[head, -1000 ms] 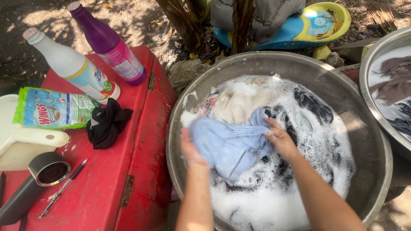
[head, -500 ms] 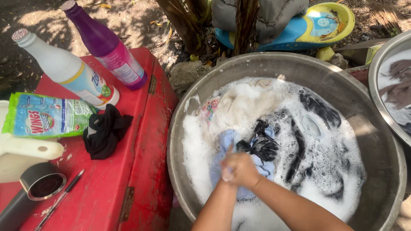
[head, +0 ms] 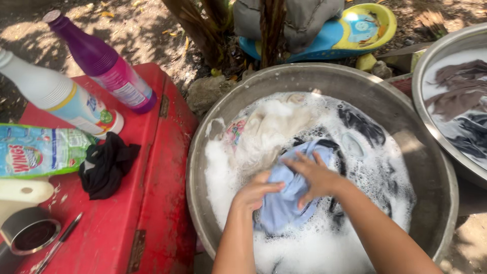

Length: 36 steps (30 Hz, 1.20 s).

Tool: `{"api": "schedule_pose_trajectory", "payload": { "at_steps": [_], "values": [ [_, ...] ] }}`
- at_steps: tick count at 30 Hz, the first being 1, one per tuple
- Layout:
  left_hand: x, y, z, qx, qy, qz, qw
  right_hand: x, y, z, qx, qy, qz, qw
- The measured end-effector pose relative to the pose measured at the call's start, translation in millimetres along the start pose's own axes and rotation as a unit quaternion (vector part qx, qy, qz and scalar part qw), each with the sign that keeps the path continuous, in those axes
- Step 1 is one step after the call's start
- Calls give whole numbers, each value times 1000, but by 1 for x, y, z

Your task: The person washes clothes by hand in a basin of soapy water, scrubbing a blue shirt and a black garment.

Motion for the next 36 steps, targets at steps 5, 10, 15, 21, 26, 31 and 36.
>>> {"api": "schedule_pose_trajectory", "payload": {
  "at_steps": [5, 10, 15, 21, 26, 31, 36],
  "values": [
    [54, 75, 7, 416, -99, -262, 865, 54, 62, -47, -312, -97, -356, 876],
    [-28, -23, 1, 543, 167, -53, 821, 23, -27, -106, -471, 138, -406, 771],
    [-48, -110, -13, 459, 246, 55, 852, -27, -44, -72, -97, 264, -257, 924],
    [-48, -73, -9, 451, 195, 19, 871, -20, -90, -78, -107, 214, -78, 968],
    [-24, -8, -33, 462, 91, 17, 882, -26, 27, -60, -61, 217, -379, 897],
    [25, 65, -11, 393, -49, -95, 913, 0, 78, 6, 28, 59, -497, 866],
    [30, 65, -31, 87, -18, 49, 995, 5, 28, 0, 84, -156, -388, 905]
  ]
}}
Point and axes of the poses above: each hand's wrist, its own x-axis away from the middle knuckle, its own z-axis out of the back of the hand, y = z × x, the point moved 6 cm from there along -x, towards the middle knuckle, and after that the axes turned 9 degrees about x, right-handed, at the moved point
